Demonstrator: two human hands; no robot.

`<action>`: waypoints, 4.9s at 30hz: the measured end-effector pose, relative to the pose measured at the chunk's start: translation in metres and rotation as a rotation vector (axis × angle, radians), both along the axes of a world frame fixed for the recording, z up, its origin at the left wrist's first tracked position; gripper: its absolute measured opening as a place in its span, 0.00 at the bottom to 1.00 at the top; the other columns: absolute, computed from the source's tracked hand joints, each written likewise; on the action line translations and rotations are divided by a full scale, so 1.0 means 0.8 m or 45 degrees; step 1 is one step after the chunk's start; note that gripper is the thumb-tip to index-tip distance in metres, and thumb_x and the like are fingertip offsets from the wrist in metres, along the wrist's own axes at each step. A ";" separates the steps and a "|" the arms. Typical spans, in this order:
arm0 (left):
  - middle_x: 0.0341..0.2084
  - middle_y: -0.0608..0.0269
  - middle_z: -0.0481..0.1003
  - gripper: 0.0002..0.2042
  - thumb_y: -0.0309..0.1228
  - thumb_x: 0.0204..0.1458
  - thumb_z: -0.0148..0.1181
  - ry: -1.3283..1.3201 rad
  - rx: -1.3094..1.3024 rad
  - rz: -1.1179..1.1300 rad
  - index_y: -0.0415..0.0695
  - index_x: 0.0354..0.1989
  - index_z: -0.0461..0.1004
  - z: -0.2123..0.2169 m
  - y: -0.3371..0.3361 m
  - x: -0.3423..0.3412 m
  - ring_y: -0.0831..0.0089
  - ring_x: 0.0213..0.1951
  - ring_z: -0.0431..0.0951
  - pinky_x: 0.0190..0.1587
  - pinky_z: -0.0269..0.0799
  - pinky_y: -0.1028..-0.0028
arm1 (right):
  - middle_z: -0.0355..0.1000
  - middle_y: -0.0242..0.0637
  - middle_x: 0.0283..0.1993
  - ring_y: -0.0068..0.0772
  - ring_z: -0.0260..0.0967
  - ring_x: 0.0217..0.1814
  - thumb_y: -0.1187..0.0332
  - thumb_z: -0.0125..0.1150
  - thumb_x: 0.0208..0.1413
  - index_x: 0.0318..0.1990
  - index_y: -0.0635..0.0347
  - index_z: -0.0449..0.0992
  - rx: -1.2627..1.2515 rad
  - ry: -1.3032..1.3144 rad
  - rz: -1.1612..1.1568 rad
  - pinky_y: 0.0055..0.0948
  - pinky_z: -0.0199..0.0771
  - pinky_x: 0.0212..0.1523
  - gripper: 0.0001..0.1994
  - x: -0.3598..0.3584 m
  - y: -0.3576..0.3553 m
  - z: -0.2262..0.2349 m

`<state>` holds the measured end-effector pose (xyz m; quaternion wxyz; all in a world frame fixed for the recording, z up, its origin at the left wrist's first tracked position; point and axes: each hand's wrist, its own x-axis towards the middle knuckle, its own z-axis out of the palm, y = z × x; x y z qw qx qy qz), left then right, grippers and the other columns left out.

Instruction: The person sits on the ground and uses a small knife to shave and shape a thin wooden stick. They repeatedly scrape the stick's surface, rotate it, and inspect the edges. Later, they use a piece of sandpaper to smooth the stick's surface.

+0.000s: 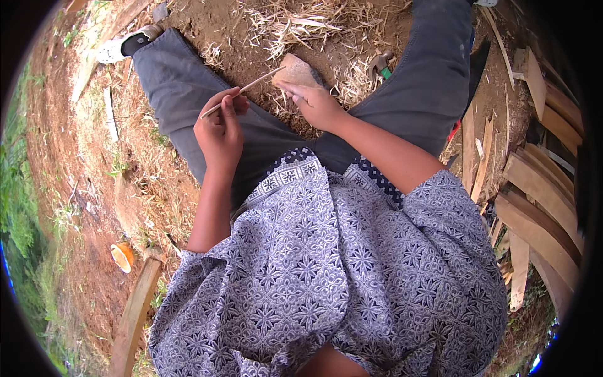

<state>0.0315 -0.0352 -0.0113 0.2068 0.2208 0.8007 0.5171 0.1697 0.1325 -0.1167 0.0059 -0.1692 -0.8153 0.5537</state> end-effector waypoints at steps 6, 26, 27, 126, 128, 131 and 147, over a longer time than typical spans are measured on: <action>0.35 0.55 0.82 0.13 0.28 0.70 0.49 -0.051 0.130 -0.008 0.30 0.49 0.76 -0.007 0.024 0.001 0.72 0.37 0.84 0.42 0.80 0.75 | 0.78 0.46 0.56 0.47 0.76 0.57 0.65 0.50 0.66 0.63 0.54 0.75 0.079 -0.103 -0.239 0.37 0.73 0.58 0.20 -0.026 0.049 -0.034; 0.31 0.55 0.83 0.08 0.23 0.66 0.53 0.264 0.091 -0.163 0.36 0.45 0.79 -0.045 0.097 -0.004 0.72 0.34 0.85 0.38 0.80 0.75 | 0.73 0.43 0.65 0.35 0.81 0.53 0.71 0.52 0.66 0.68 0.58 0.68 0.117 -0.206 -0.357 0.32 0.77 0.56 0.23 -0.024 0.103 0.027; 0.31 0.55 0.82 0.07 0.22 0.65 0.54 0.266 0.097 -0.157 0.36 0.44 0.79 -0.042 0.098 -0.003 0.70 0.34 0.85 0.38 0.79 0.73 | 0.74 0.45 0.62 0.40 0.79 0.54 0.70 0.52 0.65 0.68 0.56 0.69 0.183 -0.143 -0.325 0.35 0.77 0.56 0.23 -0.026 0.099 0.023; 0.29 0.56 0.84 0.10 0.25 0.67 0.53 0.227 0.135 -0.023 0.33 0.42 0.80 -0.048 0.093 -0.008 0.73 0.34 0.86 0.39 0.82 0.76 | 0.75 0.46 0.38 0.52 0.75 0.41 0.65 0.59 0.58 0.51 0.54 0.83 0.586 -0.185 -0.237 0.45 0.76 0.42 0.15 -0.052 0.106 0.014; 0.29 0.56 0.84 0.10 0.25 0.67 0.53 0.239 0.118 -0.025 0.33 0.42 0.80 -0.047 0.093 -0.008 0.73 0.34 0.86 0.38 0.82 0.76 | 0.74 0.48 0.37 0.52 0.75 0.39 0.65 0.58 0.60 0.53 0.55 0.82 0.607 -0.116 -0.227 0.45 0.75 0.40 0.16 -0.051 0.105 0.009; 0.28 0.57 0.84 0.10 0.25 0.67 0.53 0.246 0.102 -0.035 0.33 0.43 0.80 -0.038 0.094 -0.009 0.73 0.33 0.86 0.38 0.82 0.76 | 0.72 0.49 0.35 0.51 0.74 0.35 0.66 0.58 0.61 0.56 0.56 0.80 0.600 -0.034 -0.216 0.44 0.73 0.37 0.17 -0.051 0.106 0.003; 0.29 0.55 0.84 0.09 0.24 0.66 0.55 0.213 0.167 -0.019 0.31 0.42 0.80 -0.047 0.092 -0.002 0.73 0.34 0.86 0.39 0.82 0.75 | 0.78 0.50 0.52 0.48 0.77 0.53 0.69 0.54 0.65 0.56 0.62 0.79 0.453 0.198 -0.244 0.36 0.75 0.56 0.16 -0.061 0.078 0.039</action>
